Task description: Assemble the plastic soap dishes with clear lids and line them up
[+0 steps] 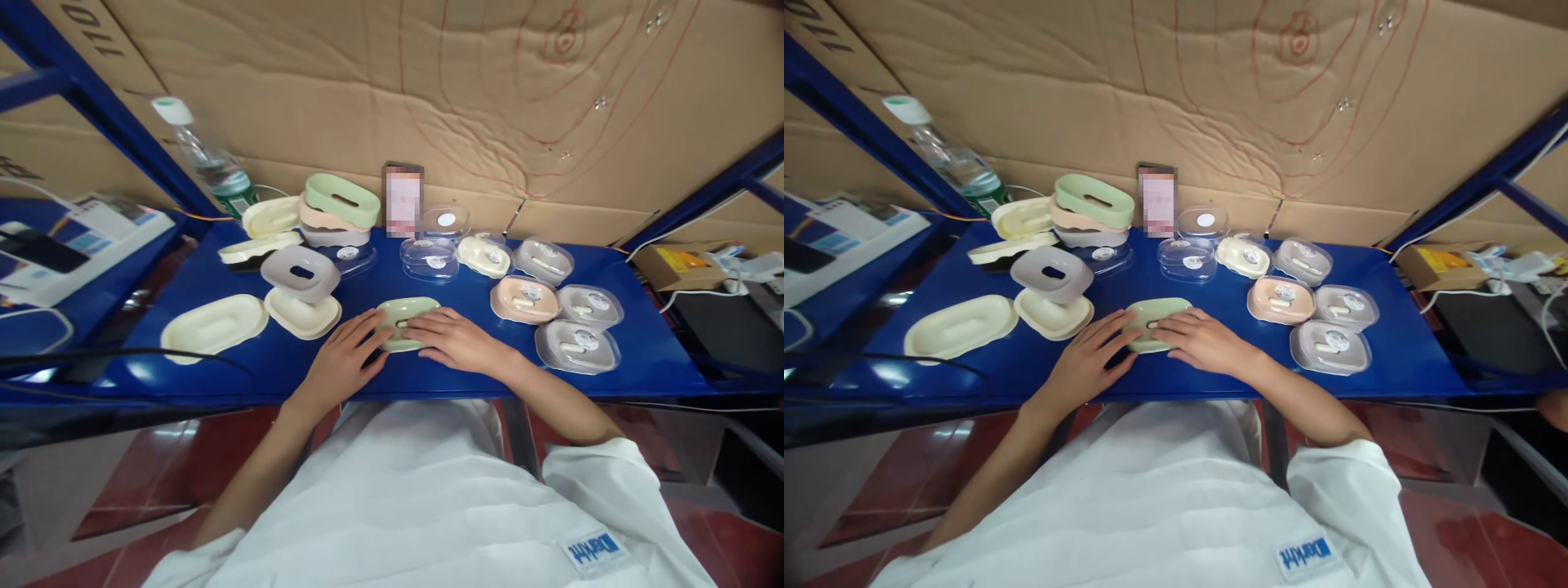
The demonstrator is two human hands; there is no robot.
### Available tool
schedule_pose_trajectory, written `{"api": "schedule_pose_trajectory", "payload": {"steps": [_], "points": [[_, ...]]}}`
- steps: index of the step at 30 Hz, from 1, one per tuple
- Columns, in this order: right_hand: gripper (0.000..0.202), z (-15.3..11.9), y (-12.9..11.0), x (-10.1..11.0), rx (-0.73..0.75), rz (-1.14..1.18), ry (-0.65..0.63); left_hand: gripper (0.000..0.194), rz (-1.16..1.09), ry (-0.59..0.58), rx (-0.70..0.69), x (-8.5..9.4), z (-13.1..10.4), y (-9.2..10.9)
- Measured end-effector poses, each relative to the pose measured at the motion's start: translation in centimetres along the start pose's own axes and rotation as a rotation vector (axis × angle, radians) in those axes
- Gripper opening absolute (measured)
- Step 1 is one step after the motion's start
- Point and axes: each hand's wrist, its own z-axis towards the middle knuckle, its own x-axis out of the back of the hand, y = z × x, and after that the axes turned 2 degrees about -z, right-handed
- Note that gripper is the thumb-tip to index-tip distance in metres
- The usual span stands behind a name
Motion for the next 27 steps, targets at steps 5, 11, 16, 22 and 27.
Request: {"api": "schedule_pose_trajectory", "payload": {"steps": [5, 11, 16, 22, 27], "points": [[0.04, 0.1, 0.6, -0.8, -0.023, 0.038, 0.032, 0.035, -0.056, -0.01, 0.028, 0.0, 0.2, 0.0], [0.039, 0.1, -0.1, 0.0, -0.009, 0.093, 0.088, 0.03, -0.163, -0.005, 0.078, 0.9, 0.2, 0.1], [0.043, 0.3, 0.7, 0.8, -0.151, 0.042, 0.149, 0.043, -0.238, -0.048, 0.097, 1.5, 0.2, 0.1], [0.06, 0.5, 5.6, -0.8, -0.471, -0.139, 0.182, 0.03, -0.232, -0.057, 0.019, 0.8, 0.3, 0.0], [0.057, -0.2, 6.1, -0.9, -0.466, -0.146, 0.099, 0.027, -0.234, -0.042, 0.008, 0.4, 0.3, -0.4]]}}
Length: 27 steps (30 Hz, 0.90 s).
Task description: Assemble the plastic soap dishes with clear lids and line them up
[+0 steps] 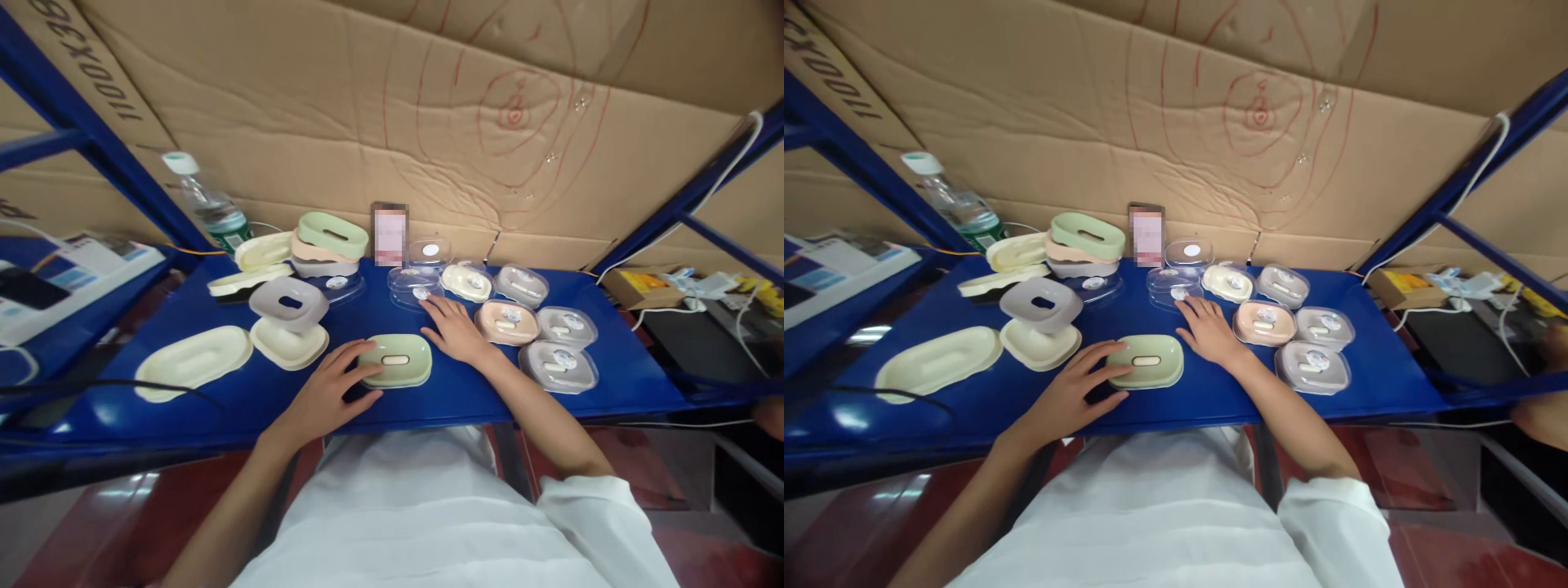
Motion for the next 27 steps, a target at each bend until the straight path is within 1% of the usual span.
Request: {"api": "schedule_pose_trajectory", "payload": {"steps": [2, 4, 6, 8, 9, 11, 13, 14, 16, 17, 19, 21, 23, 25, 27], "points": [[0.05, -0.5, -0.5, 0.6, 0.055, 0.005, 0.018, 0.028, 0.016, 0.004, 0.005, -0.1, 0.0, -0.1], [0.042, -0.8, -1.0, 1.0, 0.049, -0.001, 0.044, 0.032, 0.029, 0.013, 0.019, -0.2, -0.1, -0.1], [0.043, -0.9, -1.3, 1.1, -0.026, -0.021, 0.062, 0.035, 0.026, 0.024, 0.031, -0.2, -0.2, -0.1], [0.05, -0.8, -1.2, 0.9, -0.113, -0.022, 0.053, 0.032, 0.009, 0.031, 0.031, -0.2, -0.3, -0.1], [0.05, -0.7, -1.1, 0.8, -0.149, -0.004, 0.045, 0.029, -0.004, 0.031, 0.03, -0.1, -0.3, -0.1], [0.042, -0.6, -0.7, 0.9, -0.196, 0.084, 0.06, 0.026, -0.032, 0.025, 0.038, -0.1, -0.4, -0.2], [0.035, -0.6, -0.5, 1.5, -0.195, 0.24, 0.111, 0.031, -0.054, 0.017, 0.081, -0.2, -0.5, -0.3], [0.036, -0.7, -0.6, 1.9, -0.169, 0.326, 0.135, 0.038, -0.059, 0.02, 0.113, -0.2, -0.5, -0.3], [0.04, -1.0, -1.3, 2.8, -0.075, 0.447, 0.155, 0.057, -0.059, 0.051, 0.178, -0.3, -0.5, -0.3], [0.041, -1.2, -1.9, 3.2, -0.019, 0.465, 0.153, 0.066, -0.055, 0.077, 0.2, -0.4, -0.5, -0.3], [0.039, -1.7, -3.4, 3.6, 0.102, 0.423, 0.14, 0.075, -0.035, 0.126, 0.212, -0.4, -0.4, -0.3], [0.037, -2.1, -4.9, 3.5, 0.228, 0.353, 0.108, 0.075, -0.013, 0.148, 0.2, -0.5, -0.3, -0.3], [0.039, -2.3, -5.9, 3.1, 0.322, 0.306, 0.062, 0.07, -0.008, 0.14, 0.183, -0.5, -0.4, -0.4], [0.042, -2.4, -6.4, 2.5, 0.353, 0.275, 0.027, 0.063, -0.017, 0.117, 0.175, -0.6, -0.5, -0.6], [0.045, -2.4, -6.5, 2.1, 0.343, 0.241, 0.016, 0.058, -0.029, 0.096, 0.179, -0.8, -0.6, -0.8]]}}
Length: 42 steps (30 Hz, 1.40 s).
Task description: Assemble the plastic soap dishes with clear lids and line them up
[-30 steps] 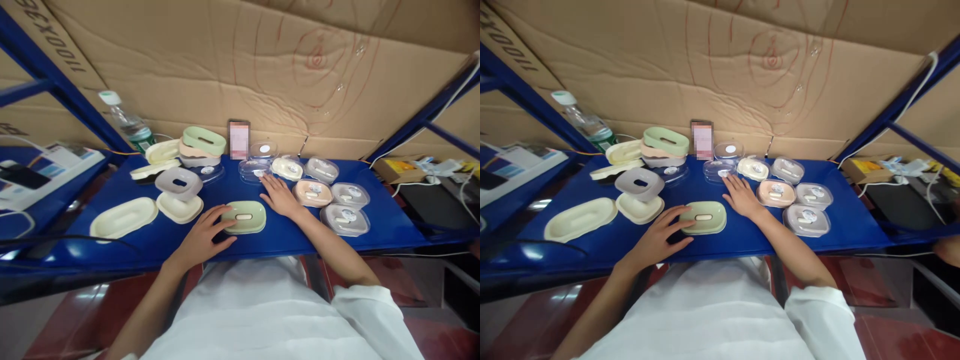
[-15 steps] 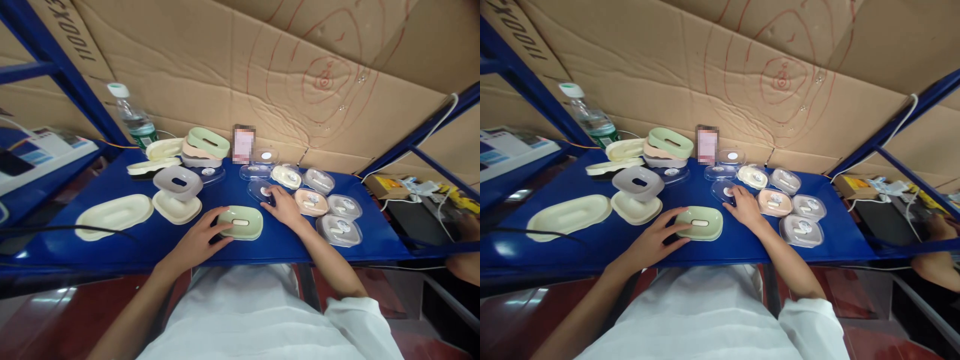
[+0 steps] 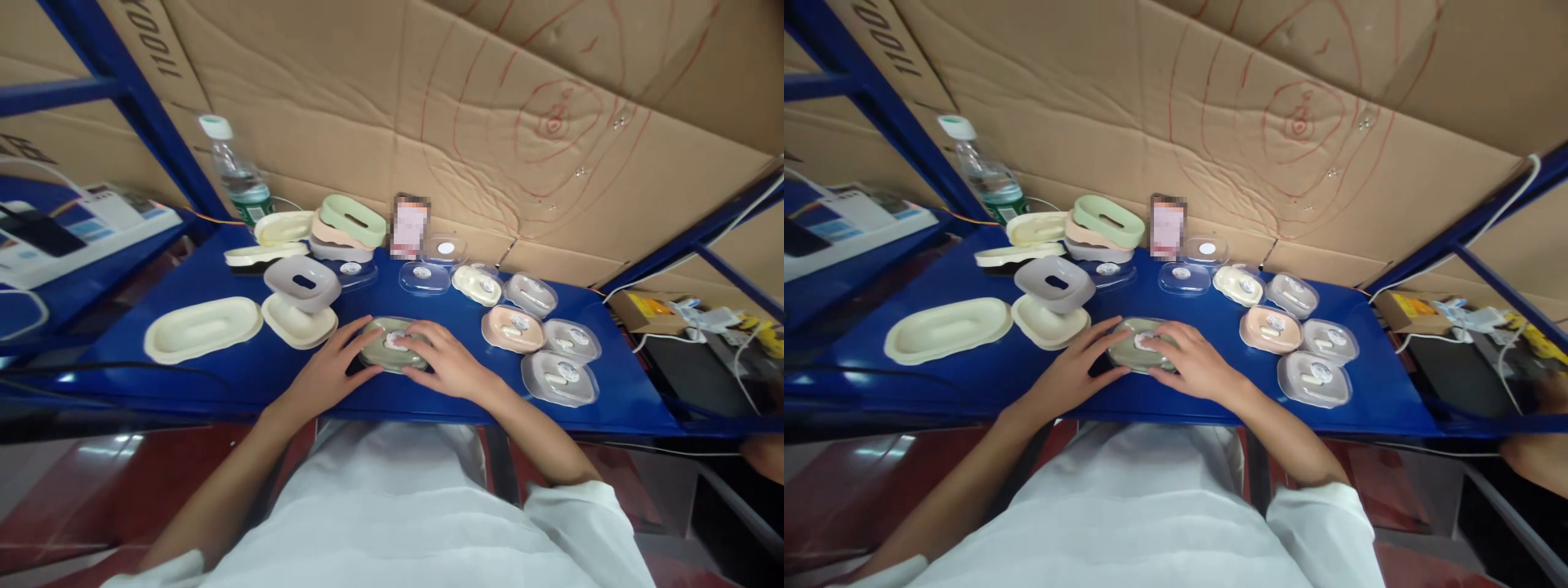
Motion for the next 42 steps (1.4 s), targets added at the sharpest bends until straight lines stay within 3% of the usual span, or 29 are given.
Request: {"api": "schedule_pose_trajectory", "payload": {"steps": [5, 10, 14, 18, 24, 31, 35, 39, 42], "points": [[0.057, -0.5, 0.2, 0.1, -0.015, -0.141, -0.03, 0.061, -0.03, -0.041, 0.005, -0.1, -0.1, -0.2], [0.071, -3.1, -0.8, 0.6, -0.03, -0.213, -0.08, 0.059, -0.035, -0.104, 0.015, 0.2, -0.2, 0.2], [0.065, -4.3, -0.6, 0.7, -0.073, -0.152, -0.069, 0.058, -0.049, -0.16, -0.005, 0.4, -0.1, 0.5], [0.063, -3.1, 0.5, 1.5, -0.1, -0.073, -0.075, 0.066, -0.054, -0.159, 0.029, 0.5, -0.1, 0.6], [0.062, -1.1, 1.8, 3.3, -0.061, 0.011, -0.152, 0.063, -0.06, -0.177, 0.068, 0.4, -0.3, 0.4], [0.063, -2.4, 4.3, 0.2, 0.024, 0.021, -0.003, 0.063, -0.118, -0.196, 0.069, 0.7, -0.3, 0.6], [0.064, -2.8, 4.6, -0.7, 0.032, -0.03, -0.01, 0.061, -0.097, -0.178, 0.071, 0.8, -0.1, 0.7], [0.062, -2.5, 3.8, -0.8, 0.032, -0.107, -0.043, 0.049, -0.057, -0.075, 0.028, 0.8, 0.1, 0.5], [0.064, -2.1, 3.4, -1.0, 0.046, -0.037, -0.065, 0.043, -0.021, 0.005, 0.028, 0.7, 0.0, 0.3]]}}
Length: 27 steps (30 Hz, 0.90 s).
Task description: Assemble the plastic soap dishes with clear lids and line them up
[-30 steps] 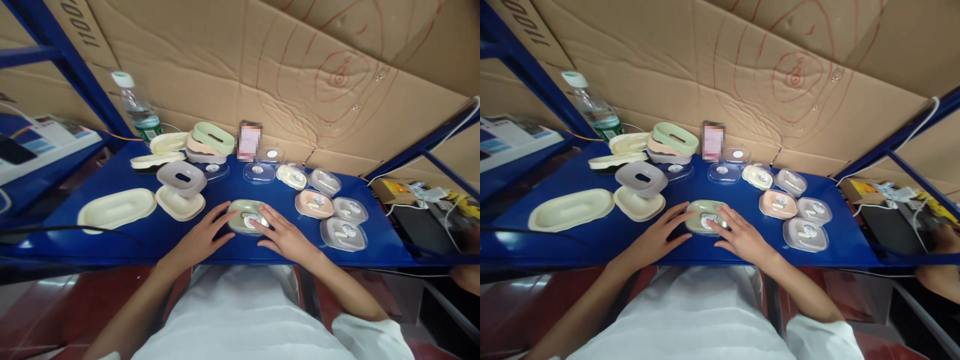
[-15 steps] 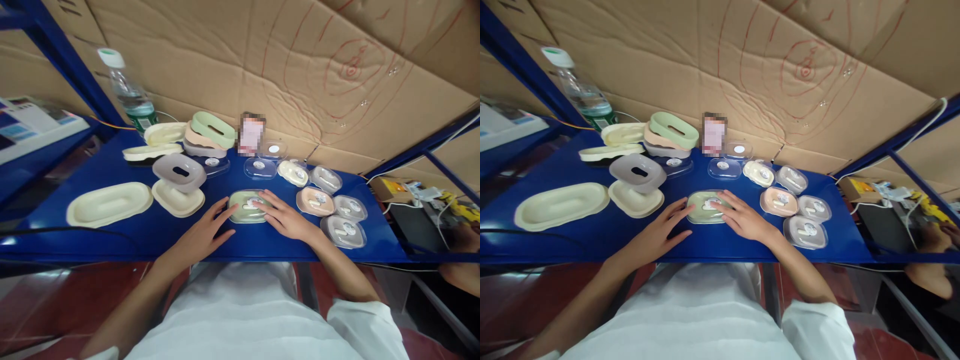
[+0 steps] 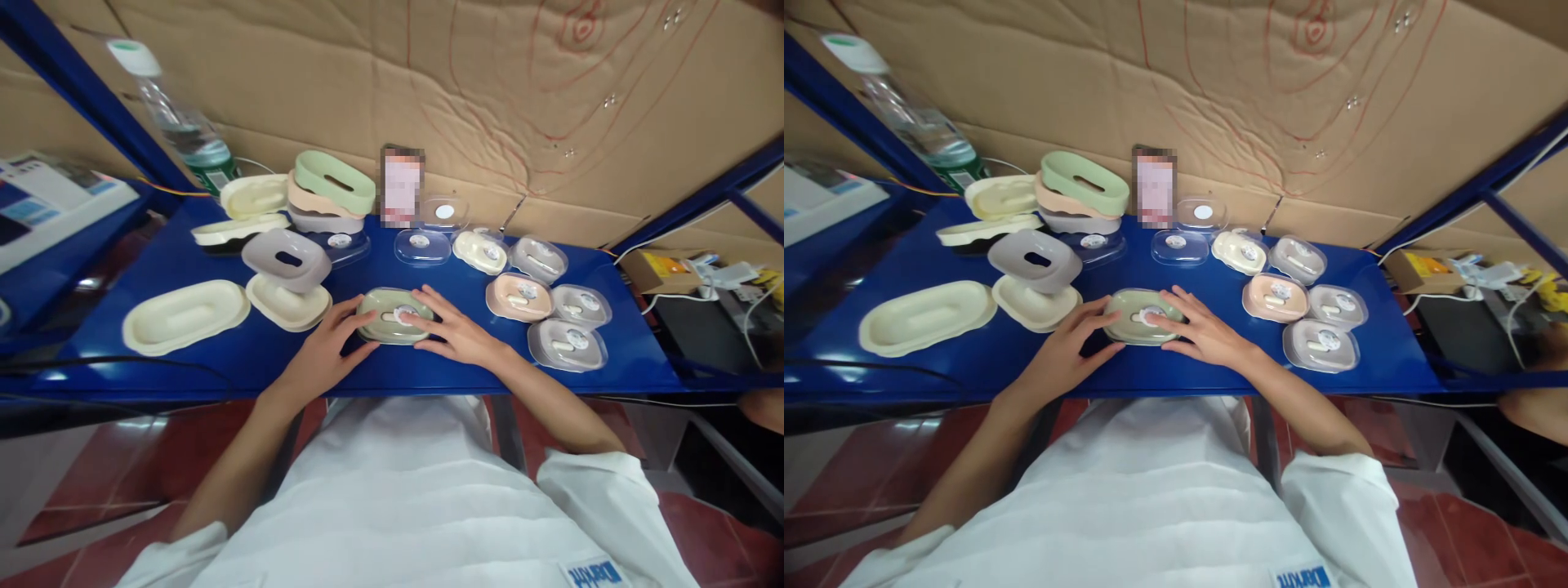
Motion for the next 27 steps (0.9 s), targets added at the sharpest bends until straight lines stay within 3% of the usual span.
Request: {"api": "schedule_pose_trajectory", "payload": {"steps": [12, 18, 27], "points": [[0.066, 0.8, 0.1, -0.4, 0.096, 0.054, 0.063, 0.038, -0.091, 0.129, 0.035, 0.5, 0.0, 0.4], [0.06, 0.5, 0.1, 0.2, 0.075, -0.031, 0.039, 0.052, -0.114, 0.059, 0.075, -0.2, -0.2, 0.0], [0.054, 0.2, -0.7, 1.0, 0.052, -0.057, 0.015, 0.046, -0.067, 0.012, 0.071, -0.2, 0.0, -0.1]]}}
